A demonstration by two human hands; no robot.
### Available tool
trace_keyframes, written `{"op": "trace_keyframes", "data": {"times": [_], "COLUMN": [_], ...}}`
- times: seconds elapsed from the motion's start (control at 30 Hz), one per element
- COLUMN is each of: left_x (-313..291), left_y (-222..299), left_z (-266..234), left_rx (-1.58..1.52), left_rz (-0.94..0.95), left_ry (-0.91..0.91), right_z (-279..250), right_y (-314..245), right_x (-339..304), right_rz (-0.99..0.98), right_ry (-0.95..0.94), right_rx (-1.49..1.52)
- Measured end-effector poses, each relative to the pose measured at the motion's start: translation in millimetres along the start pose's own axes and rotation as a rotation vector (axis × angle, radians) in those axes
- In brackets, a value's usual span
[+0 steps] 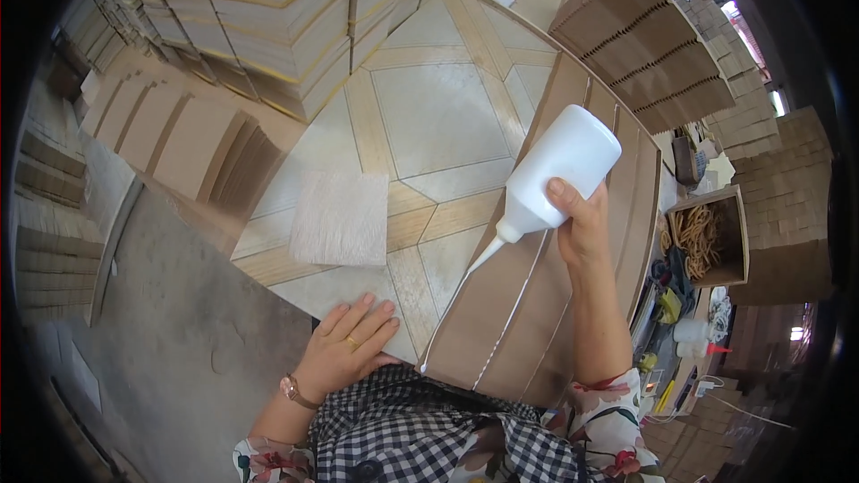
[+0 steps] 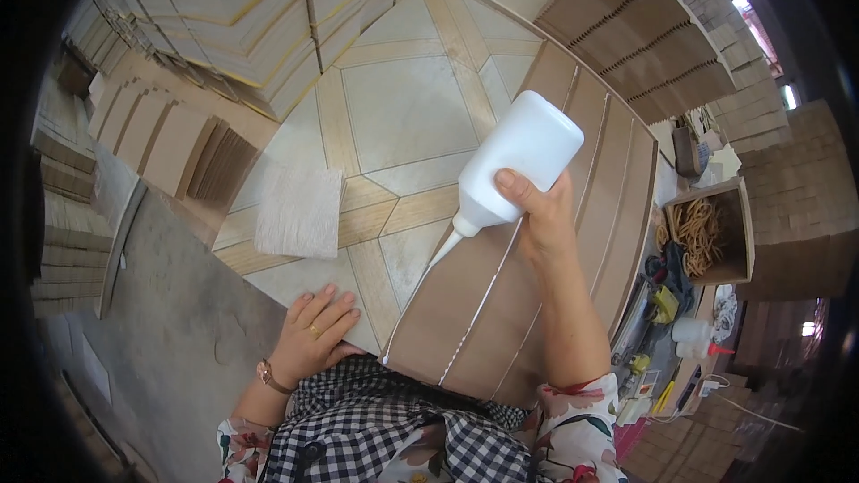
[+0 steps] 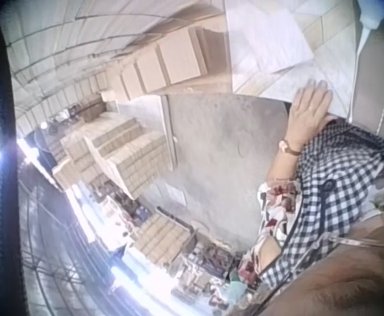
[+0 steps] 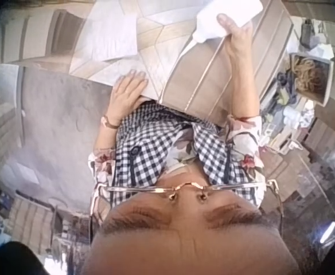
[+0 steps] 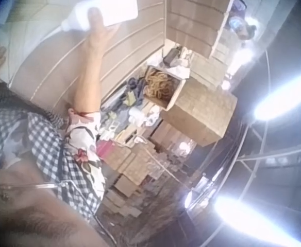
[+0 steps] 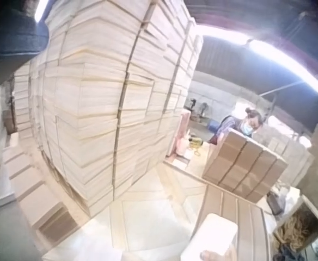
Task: Assembling wooden boxes using a pneumatic nail gun, applying glue, and securing items with rubber bands.
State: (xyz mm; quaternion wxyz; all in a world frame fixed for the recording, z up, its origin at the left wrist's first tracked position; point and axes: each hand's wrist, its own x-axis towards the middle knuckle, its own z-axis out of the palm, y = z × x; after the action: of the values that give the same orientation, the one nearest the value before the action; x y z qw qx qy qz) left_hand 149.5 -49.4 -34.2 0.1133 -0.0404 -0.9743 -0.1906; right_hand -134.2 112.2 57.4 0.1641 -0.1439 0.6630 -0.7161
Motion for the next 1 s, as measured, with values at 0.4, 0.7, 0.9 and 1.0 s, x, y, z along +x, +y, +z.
{"op": "trace_keyframes", "data": {"times": [0.4,0.7,0.9,1.0], "left_x": [-1.3,-0.8,-3.4,-5.2], "left_y": [-1.1,0.4,0.1,0.2], "left_z": [-0.8,-2.1,-2.8,-1.0], "left_rx": [0.048,0.057,0.079,0.087], "left_rz": [-0.007,-0.004,-0.005,-0.007], "left_ry": [-0.043,-0.028,-0.079,-0.065], "right_z": [-27.8,-47.1,-62.0,-67.4], "right_y": [1.7,-0.9,1.1,0.4], "right_x": [62.0,100.0,127.2,139.2], "right_rz": [-0.054,-0.088,-0.136,-0.153], "right_ry": [0.023,0.038,0.078,0.087], "right_rx": [0.017,0.040,0.059,0.048]}}
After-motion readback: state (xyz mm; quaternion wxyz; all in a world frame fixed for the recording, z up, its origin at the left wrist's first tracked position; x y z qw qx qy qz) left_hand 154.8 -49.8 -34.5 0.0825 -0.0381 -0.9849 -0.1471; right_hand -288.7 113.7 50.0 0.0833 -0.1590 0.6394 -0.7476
